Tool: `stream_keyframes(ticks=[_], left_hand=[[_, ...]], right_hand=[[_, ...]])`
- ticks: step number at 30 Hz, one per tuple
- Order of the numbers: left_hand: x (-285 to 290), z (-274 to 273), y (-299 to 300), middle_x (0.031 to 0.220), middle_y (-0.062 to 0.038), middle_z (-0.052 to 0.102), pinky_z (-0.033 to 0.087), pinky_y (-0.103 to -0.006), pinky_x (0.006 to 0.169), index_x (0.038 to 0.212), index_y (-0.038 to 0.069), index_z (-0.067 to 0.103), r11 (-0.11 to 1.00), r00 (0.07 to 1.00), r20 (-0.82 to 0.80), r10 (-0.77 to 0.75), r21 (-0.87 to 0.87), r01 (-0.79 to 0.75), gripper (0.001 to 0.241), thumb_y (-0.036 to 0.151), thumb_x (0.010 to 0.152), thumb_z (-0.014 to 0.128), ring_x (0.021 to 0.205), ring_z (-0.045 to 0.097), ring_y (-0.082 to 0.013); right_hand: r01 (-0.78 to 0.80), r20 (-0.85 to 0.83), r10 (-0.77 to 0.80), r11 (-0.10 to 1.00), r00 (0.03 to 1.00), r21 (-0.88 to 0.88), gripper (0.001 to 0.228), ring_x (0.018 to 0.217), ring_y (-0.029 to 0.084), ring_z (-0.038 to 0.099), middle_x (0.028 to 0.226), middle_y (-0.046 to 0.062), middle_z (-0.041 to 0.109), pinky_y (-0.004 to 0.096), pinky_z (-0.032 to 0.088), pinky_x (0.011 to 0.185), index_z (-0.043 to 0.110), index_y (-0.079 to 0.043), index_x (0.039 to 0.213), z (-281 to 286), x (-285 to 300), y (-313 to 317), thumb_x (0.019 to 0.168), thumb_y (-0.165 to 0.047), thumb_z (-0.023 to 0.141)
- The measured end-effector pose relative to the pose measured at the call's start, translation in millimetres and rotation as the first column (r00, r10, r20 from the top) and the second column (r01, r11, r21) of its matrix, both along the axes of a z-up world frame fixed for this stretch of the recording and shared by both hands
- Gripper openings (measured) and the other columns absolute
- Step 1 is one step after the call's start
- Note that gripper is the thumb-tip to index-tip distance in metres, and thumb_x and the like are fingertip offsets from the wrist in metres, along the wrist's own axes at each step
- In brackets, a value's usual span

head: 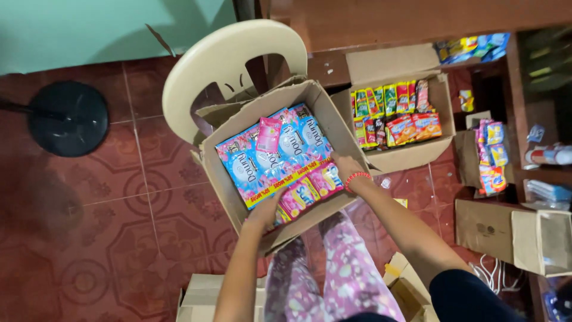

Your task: Picking laundry detergent sachets from shelves and organizing them into cardboard boxes.

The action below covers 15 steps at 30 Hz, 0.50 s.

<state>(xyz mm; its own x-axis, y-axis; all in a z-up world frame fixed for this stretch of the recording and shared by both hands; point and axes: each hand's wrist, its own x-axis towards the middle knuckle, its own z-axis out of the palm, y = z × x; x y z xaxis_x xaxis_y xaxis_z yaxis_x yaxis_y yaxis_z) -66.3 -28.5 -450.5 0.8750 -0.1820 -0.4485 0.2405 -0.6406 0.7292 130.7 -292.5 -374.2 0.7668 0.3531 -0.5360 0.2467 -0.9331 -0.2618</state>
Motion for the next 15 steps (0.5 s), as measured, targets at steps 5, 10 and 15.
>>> stream_keyframes(ticks=[5, 10, 15], left_hand=[[-4.5, -49.7, -9.0, 0.128, -0.03, 0.062, 0.045, -0.0508, 0.1, 0.157, 0.038, 0.032, 0.992, 0.995, -0.081, -0.063, 0.101, 0.071, 0.087, -0.002, 0.083, 0.055, 0.119, 0.061, -0.0453], [-2.9, -70.2, -8.1, 0.126, -0.027, 0.066, 0.049, -0.0515, 0.102, 0.163, 0.042, 0.026, 0.958, 0.929, -0.356, -0.098, 0.219, 0.185, 0.08, 0.009, 0.096, 0.055, 0.117, 0.064, -0.044], [3.7, -50.7, 6.3, 0.128, -0.021, 0.063, 0.051, -0.049, 0.097, 0.155, 0.05, 0.025, 0.969, 0.955, -0.268, -0.128, 0.171, 0.178, 0.095, 0.011, 0.081, 0.07, 0.114, 0.064, -0.0409]], right_hand=[[-0.165, -0.053, 0.159, 0.978, 0.986, -0.129, 0.043, 0.101, 0.046, 0.069, 0.107, 0.031, 0.068, 0.055, 0.056, 0.084, 0.048, -0.01, 0.141, -113.0, 0.2, -16.1, 0.098, -0.007, 0.046], [-0.189, -0.139, 0.161, 0.957, 0.977, -0.222, 0.041, 0.102, 0.042, 0.071, 0.109, 0.027, 0.07, 0.054, 0.057, 0.084, 0.046, -0.008, 0.144, -159.8, -4.6, -15.9, 0.103, -0.015, 0.044], [-0.185, -0.056, 0.177, 0.953, 0.983, -0.241, 0.035, 0.106, 0.042, 0.069, 0.113, 0.026, 0.068, 0.053, 0.057, 0.084, 0.054, -0.008, 0.133, -176.1, 0.8, -13.7, 0.101, -0.019, 0.048]])
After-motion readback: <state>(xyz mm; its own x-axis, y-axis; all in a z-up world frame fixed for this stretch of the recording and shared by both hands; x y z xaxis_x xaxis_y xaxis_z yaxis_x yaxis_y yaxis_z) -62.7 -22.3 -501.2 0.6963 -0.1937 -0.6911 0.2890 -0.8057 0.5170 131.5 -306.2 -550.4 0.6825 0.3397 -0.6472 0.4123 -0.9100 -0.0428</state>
